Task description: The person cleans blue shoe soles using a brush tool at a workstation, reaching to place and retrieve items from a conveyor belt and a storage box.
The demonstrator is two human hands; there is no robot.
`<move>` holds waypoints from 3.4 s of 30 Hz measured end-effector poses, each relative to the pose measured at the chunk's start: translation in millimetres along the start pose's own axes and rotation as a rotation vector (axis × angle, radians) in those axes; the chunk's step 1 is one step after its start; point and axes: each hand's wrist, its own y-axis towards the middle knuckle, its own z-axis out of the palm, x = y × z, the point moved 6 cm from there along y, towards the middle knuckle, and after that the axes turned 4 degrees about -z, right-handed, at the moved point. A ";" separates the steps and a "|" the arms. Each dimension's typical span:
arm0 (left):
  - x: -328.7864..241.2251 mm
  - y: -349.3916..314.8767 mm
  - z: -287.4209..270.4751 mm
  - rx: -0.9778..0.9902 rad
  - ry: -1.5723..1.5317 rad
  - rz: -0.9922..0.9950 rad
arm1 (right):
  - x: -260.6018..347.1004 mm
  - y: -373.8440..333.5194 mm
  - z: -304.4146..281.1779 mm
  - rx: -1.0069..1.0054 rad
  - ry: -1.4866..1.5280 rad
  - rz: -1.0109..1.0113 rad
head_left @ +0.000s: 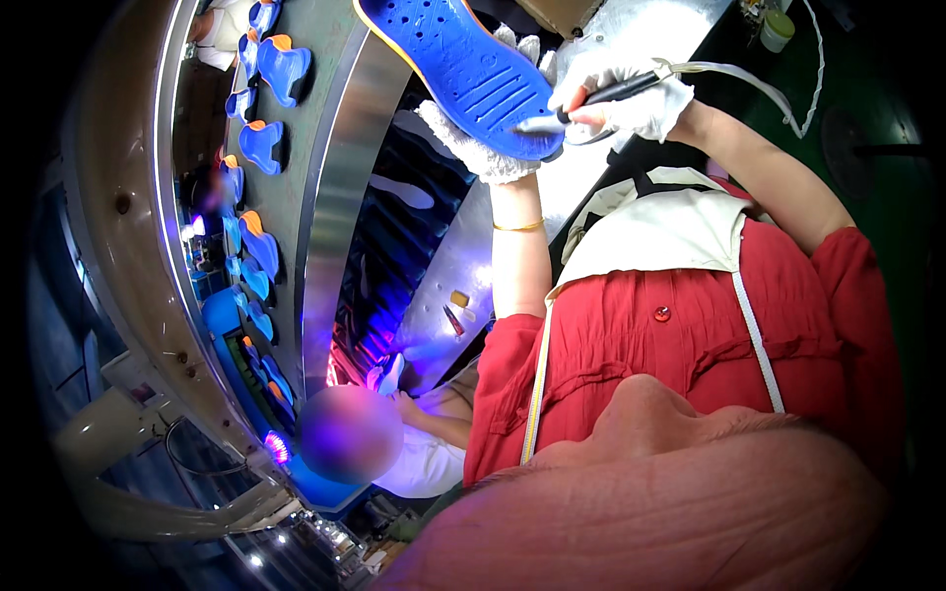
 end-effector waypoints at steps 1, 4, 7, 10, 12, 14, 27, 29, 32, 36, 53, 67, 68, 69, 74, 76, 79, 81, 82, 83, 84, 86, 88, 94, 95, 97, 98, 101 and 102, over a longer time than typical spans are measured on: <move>-0.2 2.1 -0.6 0.002 -0.006 -0.008 | 2.9 -0.4 -2.9 -0.049 -0.045 -0.050; 0.0 3.9 0.0 0.010 -0.083 -0.058 | 2.4 -4.1 2.8 0.089 -0.278 -0.044; -4.6 3.3 0.7 -0.027 0.014 -0.049 | -1.9 -17.5 4.0 0.099 -0.182 0.078; -7.1 0.8 4.3 -0.003 -0.039 -0.080 | -8.3 -33.8 6.2 0.115 -0.029 0.332; -9.4 -1.2 3.6 -0.027 0.007 -0.087 | 3.6 -31.1 5.3 0.109 -0.061 0.198; -10.0 -0.5 1.8 -0.052 0.088 -0.115 | 17.3 -19.0 4.7 0.093 -0.324 -0.052; -23.0 9.4 -20.3 -0.485 0.494 -0.345 | 16.0 6.3 13.9 0.285 -0.513 -0.252; -20.7 9.7 -20.8 -0.528 0.639 -0.408 | 15.6 12.6 7.5 0.325 -0.512 -0.124; -9.2 6.9 -18.7 -0.542 0.688 -0.528 | 10.6 16.8 0.3 0.355 -0.552 0.051; 1.5 5.1 -14.7 -0.521 0.633 -0.624 | 7.8 14.3 -4.8 0.257 -0.546 0.120; -2.1 -1.3 -17.6 -0.534 0.776 -0.702 | 21.6 9.0 -51.6 0.198 -0.539 0.293; 23.0 -31.0 -31.2 -0.477 0.245 -0.066 | 1.3 -18.6 23.4 0.029 -0.295 0.136; 23.7 -33.9 -31.4 -0.499 0.247 -0.071 | 6.3 -14.8 22.0 0.062 -0.233 0.090; 24.6 -35.3 -29.1 -0.470 0.209 -0.060 | 1.6 -10.1 14.8 -0.015 -0.091 0.193; 31.2 -43.8 -13.6 -0.256 0.034 -0.176 | 24.9 3.3 16.7 -0.145 -0.463 -0.202; 19.0 -46.8 -20.7 -0.393 0.284 -0.071 | 35.6 -4.0 33.1 -0.040 -0.669 -0.370; 15.8 -50.7 -20.4 -0.389 0.181 -0.105 | 10.4 -4.8 25.3 0.010 -0.352 0.204; 14.8 -52.7 -17.7 -0.347 0.127 -0.129 | 6.5 6.8 7.4 -0.107 -0.205 0.351; 17.2 -53.9 -17.5 -0.336 -0.044 -0.142 | 11.1 16.9 -4.5 -0.183 -0.359 0.303; 16.5 -55.9 -16.7 -0.339 0.024 -0.144 | 16.7 26.0 -16.2 -0.206 -0.431 0.248; 15.6 -58.3 -17.2 -0.350 0.079 -0.146 | 18.9 34.9 -25.1 -0.218 -0.475 0.229; 18.3 -60.0 -15.3 -0.342 0.147 -0.178 | 25.0 48.7 -43.5 -0.252 -0.453 0.193; 14.3 -63.8 -20.4 -0.474 0.220 -0.167 | 38.6 55.5 -41.1 -0.229 -0.585 -0.034; 1.4 -61.5 -10.4 -0.355 0.216 -0.088 | 60.5 10.7 16.2 0.267 -0.762 -0.492; -1.3 -64.0 -13.0 -0.405 0.254 -0.059 | 62.1 10.0 12.2 0.221 -0.699 -0.452; -2.3 -67.6 -15.9 -0.429 0.280 -0.063 | 62.2 17.2 1.8 0.122 -0.577 -0.376; 0.3 -68.5 -16.1 -0.403 0.259 -0.097 | 61.4 26.6 -7.4 0.014 -0.475 -0.346; 7.7 -67.8 -11.9 -0.315 0.249 -0.161 | 75.4 47.4 -17.9 -0.302 -0.709 -0.654; 6.7 -66.4 -11.7 -0.341 0.303 -0.134 | 74.9 51.8 -15.1 -0.357 -0.774 -0.690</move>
